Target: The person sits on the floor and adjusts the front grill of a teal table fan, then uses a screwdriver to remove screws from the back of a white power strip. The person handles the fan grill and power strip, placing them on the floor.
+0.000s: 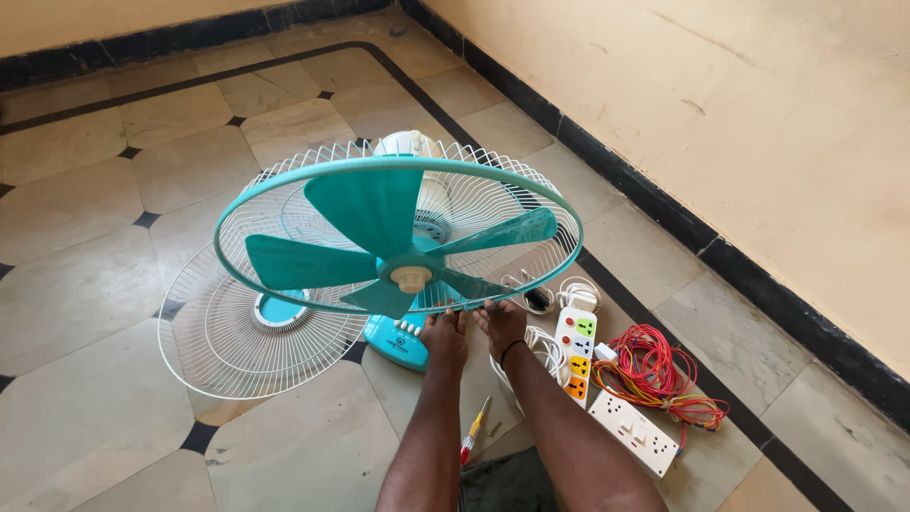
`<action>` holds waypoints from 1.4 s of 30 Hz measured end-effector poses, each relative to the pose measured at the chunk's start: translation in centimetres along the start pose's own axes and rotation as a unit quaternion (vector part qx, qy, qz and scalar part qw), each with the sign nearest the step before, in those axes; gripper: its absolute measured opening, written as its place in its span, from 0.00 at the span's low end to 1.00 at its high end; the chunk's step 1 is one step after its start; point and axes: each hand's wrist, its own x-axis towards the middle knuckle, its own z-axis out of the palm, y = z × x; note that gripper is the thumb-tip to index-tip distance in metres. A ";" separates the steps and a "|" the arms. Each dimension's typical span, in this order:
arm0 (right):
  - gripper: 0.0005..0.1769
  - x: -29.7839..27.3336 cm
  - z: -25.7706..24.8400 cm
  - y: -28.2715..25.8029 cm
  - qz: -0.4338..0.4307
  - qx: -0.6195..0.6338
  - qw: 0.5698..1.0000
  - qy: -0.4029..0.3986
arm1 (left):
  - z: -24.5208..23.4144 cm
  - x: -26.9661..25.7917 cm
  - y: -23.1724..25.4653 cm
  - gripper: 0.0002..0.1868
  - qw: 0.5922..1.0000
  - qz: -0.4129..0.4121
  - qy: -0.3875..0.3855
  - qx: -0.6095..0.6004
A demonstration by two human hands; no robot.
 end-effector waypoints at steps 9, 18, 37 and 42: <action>0.10 0.2 -0.8 -0.5 0.018 0.039 0.998 -0.047 | -0.1 0.4 0.4 0.14 1.000 -0.021 -0.002 0.015; 0.09 -0.5 -0.3 -0.9 0.007 0.017 1.000 -0.025 | -0.1 0.3 0.4 0.13 0.999 -0.034 0.006 0.009; 0.06 -1.8 0.7 -0.7 0.018 0.020 0.999 -0.018 | -0.5 -0.6 0.4 0.11 0.999 -0.027 0.006 -0.017; 0.07 -1.4 0.2 -0.1 0.014 0.026 0.999 -0.036 | -0.4 -0.8 0.3 0.10 0.999 -0.013 0.035 -0.037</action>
